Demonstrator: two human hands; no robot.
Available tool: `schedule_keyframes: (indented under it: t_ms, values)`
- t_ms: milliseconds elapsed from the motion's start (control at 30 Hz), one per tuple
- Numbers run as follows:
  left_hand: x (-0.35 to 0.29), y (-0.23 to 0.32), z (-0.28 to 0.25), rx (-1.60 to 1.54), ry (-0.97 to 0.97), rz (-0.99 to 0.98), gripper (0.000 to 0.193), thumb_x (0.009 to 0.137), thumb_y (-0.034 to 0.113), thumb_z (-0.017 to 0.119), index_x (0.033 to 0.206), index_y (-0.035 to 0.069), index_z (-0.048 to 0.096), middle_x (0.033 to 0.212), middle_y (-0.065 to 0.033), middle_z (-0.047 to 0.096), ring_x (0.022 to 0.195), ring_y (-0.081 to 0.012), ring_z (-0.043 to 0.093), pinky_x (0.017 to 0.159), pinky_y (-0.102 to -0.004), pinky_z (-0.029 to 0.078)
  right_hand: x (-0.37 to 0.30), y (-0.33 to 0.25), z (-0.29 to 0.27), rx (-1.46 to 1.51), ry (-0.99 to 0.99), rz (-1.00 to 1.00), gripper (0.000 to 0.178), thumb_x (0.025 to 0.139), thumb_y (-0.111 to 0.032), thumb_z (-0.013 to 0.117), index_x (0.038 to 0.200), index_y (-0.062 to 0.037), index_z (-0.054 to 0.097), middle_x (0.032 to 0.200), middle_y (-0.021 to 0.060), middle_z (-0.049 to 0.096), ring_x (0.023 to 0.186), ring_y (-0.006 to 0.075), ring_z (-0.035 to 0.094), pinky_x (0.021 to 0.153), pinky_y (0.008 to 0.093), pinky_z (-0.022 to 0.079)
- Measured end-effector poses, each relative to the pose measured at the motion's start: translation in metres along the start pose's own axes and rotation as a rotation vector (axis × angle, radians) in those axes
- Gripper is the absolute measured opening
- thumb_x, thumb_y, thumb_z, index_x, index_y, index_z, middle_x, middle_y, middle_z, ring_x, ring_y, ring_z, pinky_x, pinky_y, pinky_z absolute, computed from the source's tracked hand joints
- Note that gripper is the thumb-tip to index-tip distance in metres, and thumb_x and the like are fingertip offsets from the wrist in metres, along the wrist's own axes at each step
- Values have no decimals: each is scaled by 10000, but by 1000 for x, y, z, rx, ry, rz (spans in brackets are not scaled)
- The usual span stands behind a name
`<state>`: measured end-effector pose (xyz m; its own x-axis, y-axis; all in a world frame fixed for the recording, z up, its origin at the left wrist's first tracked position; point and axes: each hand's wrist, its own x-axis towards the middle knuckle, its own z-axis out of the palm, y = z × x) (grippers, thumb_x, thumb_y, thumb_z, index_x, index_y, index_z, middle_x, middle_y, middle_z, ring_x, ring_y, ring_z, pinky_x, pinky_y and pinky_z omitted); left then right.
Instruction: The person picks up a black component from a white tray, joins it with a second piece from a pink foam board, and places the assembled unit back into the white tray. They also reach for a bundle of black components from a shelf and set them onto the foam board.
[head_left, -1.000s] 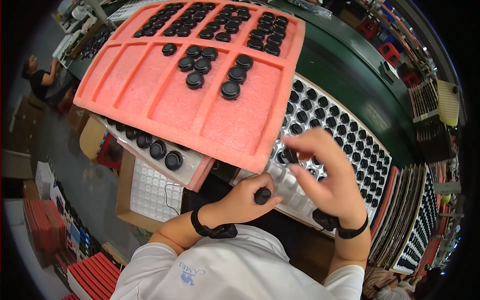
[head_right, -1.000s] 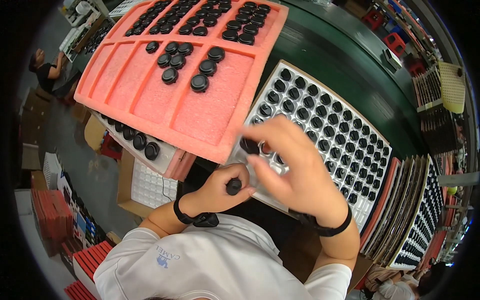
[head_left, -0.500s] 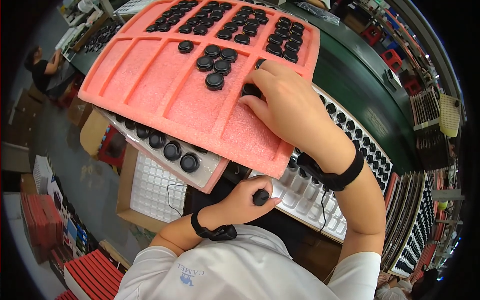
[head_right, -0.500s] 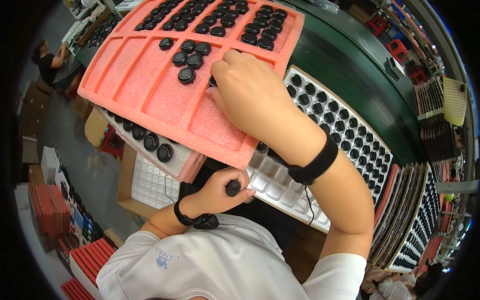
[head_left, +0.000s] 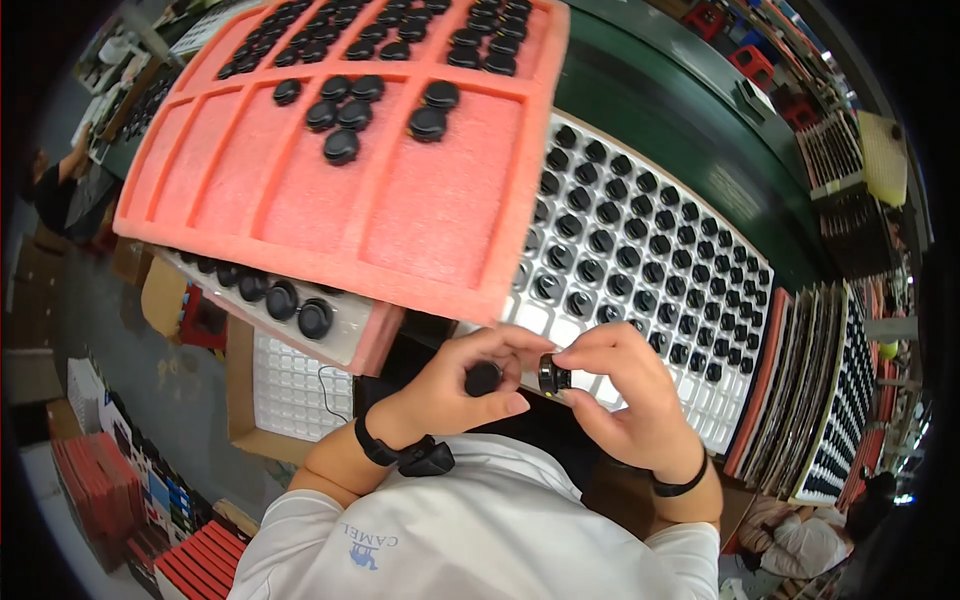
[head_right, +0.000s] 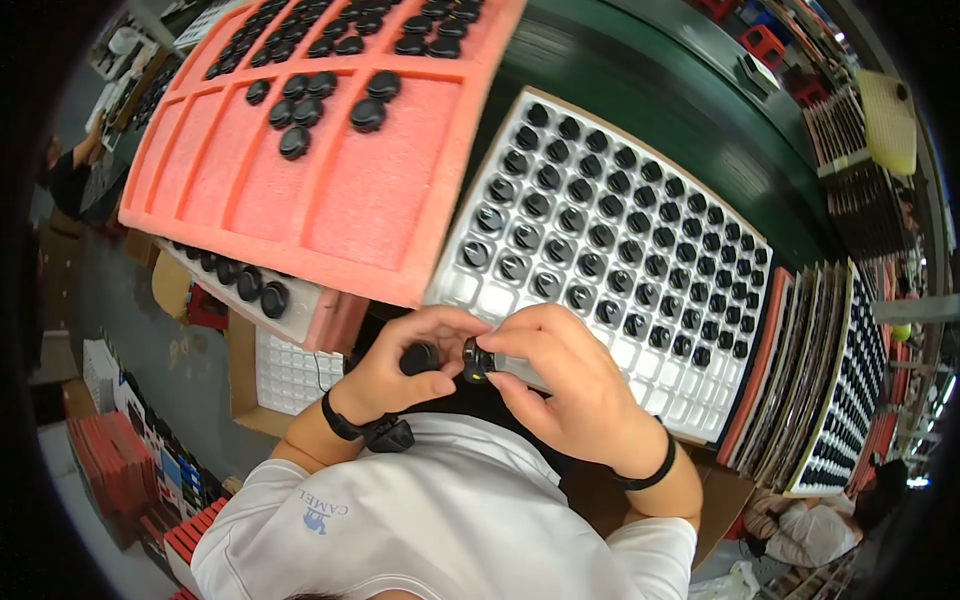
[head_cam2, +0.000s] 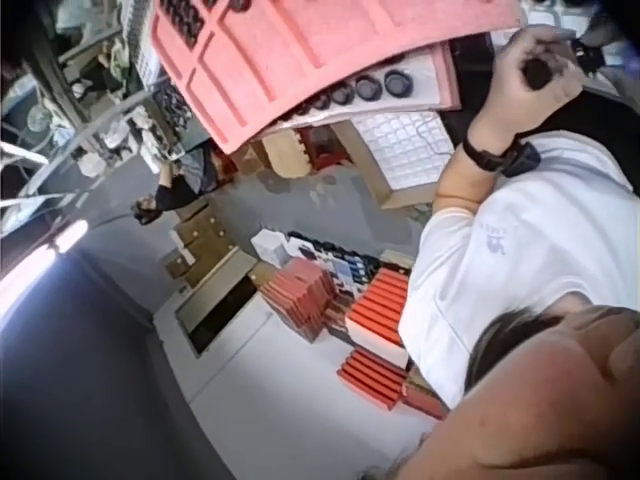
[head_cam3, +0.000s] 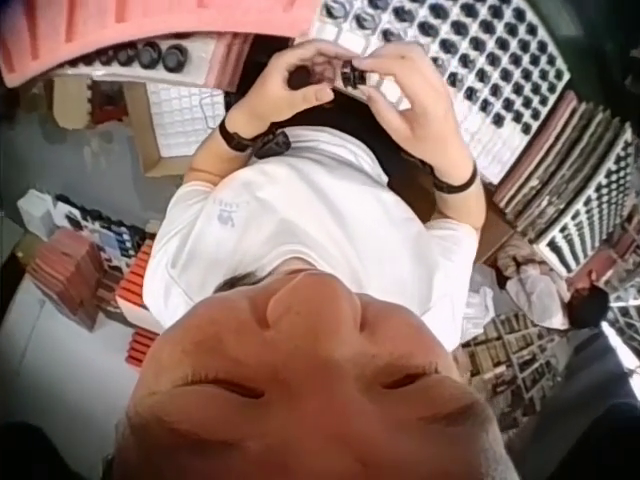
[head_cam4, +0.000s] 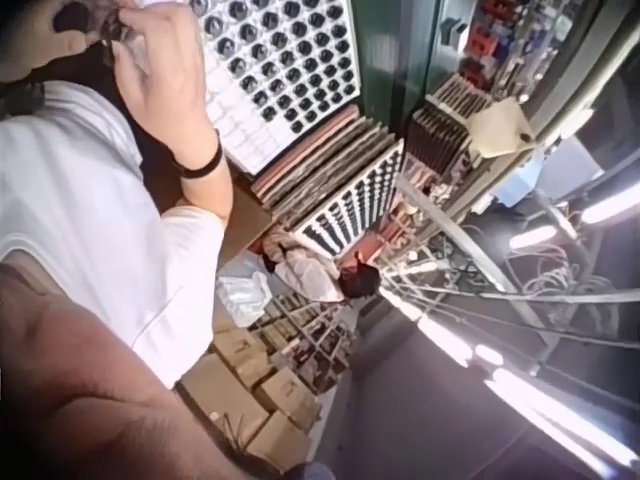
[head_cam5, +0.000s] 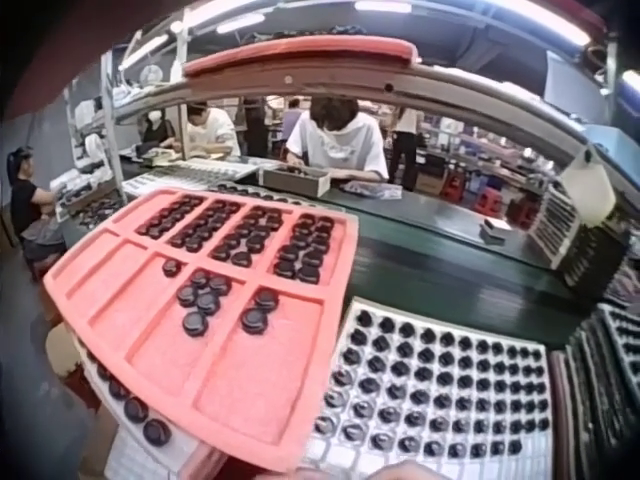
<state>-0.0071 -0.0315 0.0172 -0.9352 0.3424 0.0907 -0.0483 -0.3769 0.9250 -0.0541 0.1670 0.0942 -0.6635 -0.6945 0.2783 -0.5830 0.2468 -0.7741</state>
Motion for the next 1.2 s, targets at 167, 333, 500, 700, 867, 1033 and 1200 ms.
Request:
schedule_keyframes:
  t_ms: [167, 333, 500, 700, 867, 1033, 1200]
  values:
    - [11, -10, 13, 118, -15, -72, 484, 796, 256, 719, 1140, -40, 551, 1004, -73, 610, 805, -90, 562, 739, -228, 442, -31, 13, 10, -160, 112, -35, 306, 686, 30, 666, 983, -11, 603, 922, 124, 587, 830, 248, 569, 722, 335, 462]
    - [16, -16, 25, 94, 39, -27, 532, 783, 338, 724, 1117, -43, 562, 941, -94, 619, 651, -71, 506, 587, -205, 405, -41, 24, 5, 35, 168, -52, 252, 777, -49, 633, 1015, 8, 573, 900, 121, 583, 818, 233, 568, 709, 327, 456]
    - [15, -10, 31, -185, 15, -230, 588, 756, 451, 720, 1045, -40, 576, 878, -115, 616, 548, -63, 447, 463, -194, 324, -58, 39, 19, 1298, 296, 335, 311, 914, -215, 511, 1104, 31, 503, 858, 109, 572, 798, 193, 553, 687, 306, 440]
    - [19, -11, 40, -152, 88, -179, 590, 745, 474, 726, 1009, -15, 530, 847, -108, 602, 583, -80, 483, 500, -204, 376, -65, 54, 33, 1444, 314, 334, 372, 935, -283, 462, 1136, 30, 473, 820, 102, 554, 758, 161, 523, 671, 291, 428]
    - [18, -26, 37, 127, 57, 61, 374, 812, 194, 694, 1074, -8, 520, 922, -51, 589, 712, -55, 497, 601, -181, 417, -64, 44, 30, 1009, 424, 251, 334, 933, -247, 475, 1118, 31, 491, 812, 86, 544, 725, 143, 500, 654, 265, 408]
    - [18, -26, 42, 218, 47, 154, 369, 778, 86, 706, 1079, -7, 513, 986, -71, 564, 732, -66, 487, 626, -195, 420, -61, 47, 25, 365, 354, 47, 290, 935, -203, 466, 1102, 31, 501, 816, 63, 529, 699, 119, 469, 634, 248, 379]
    - [17, -21, 43, 248, 16, 195, 366, 775, 73, 705, 1075, -12, 512, 975, -81, 556, 712, -69, 468, 624, -201, 413, -51, 44, 32, 282, 325, -13, 283, 934, -210, 469, 1081, 30, 495, 812, 53, 512, 672, 101, 435, 618, 247, 365]
